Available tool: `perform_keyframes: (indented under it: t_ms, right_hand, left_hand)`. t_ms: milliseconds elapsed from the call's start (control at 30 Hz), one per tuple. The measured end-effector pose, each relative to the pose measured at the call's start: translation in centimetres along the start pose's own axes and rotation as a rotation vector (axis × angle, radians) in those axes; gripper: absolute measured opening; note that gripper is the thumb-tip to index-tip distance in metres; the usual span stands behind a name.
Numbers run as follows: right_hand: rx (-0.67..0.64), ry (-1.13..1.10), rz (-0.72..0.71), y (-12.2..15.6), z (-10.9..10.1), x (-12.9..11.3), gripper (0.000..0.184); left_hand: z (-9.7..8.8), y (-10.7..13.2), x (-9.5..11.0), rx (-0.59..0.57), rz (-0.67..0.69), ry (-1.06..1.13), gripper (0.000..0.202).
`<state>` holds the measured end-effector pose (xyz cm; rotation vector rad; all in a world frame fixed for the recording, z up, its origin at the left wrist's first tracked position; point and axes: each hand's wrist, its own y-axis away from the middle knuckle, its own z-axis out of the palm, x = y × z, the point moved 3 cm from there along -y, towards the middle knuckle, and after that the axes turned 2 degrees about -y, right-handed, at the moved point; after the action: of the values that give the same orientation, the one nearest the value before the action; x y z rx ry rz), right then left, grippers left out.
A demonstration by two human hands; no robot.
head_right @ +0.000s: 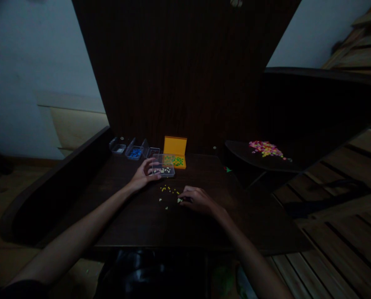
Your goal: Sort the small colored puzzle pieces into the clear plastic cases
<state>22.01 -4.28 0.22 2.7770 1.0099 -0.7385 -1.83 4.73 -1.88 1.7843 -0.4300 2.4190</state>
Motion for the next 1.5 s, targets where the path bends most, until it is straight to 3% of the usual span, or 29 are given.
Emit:
perform_keyframes:
  t_ms: [667,867,1000,1200,1500]
  right_hand:
    - [0.180,0.036,-0.013,0.6,0.7,0.3,0.024]
    - [0.257,0.166,0.101,0.9,1.3,0.7,0.026]
    - [0.307,0.123,0.103,0.9,1.0,0.4,0.027]
    - [0.189,0.001,-0.091,1.1,1.0,-1.2,0.022]
    - [0.154,-0.027,-0.090,1.3,0.8,-2.0,0.021]
  left_hand:
    - [0.1,0.1,0.1,-0.008,-0.009,-0.018,0.078]
    - [0.1,0.1,0.1,-0.001,-0.005,-0.013,0.078]
    - [0.1,0.1,0.2,0.001,-0.014,-0.004,0.078]
    - [0.1,0.2,0.2,-0.006,-0.007,-0.012,0.077]
    - [0.0,0.1,0.1,-0.014,-0.001,-0.005,0.079]
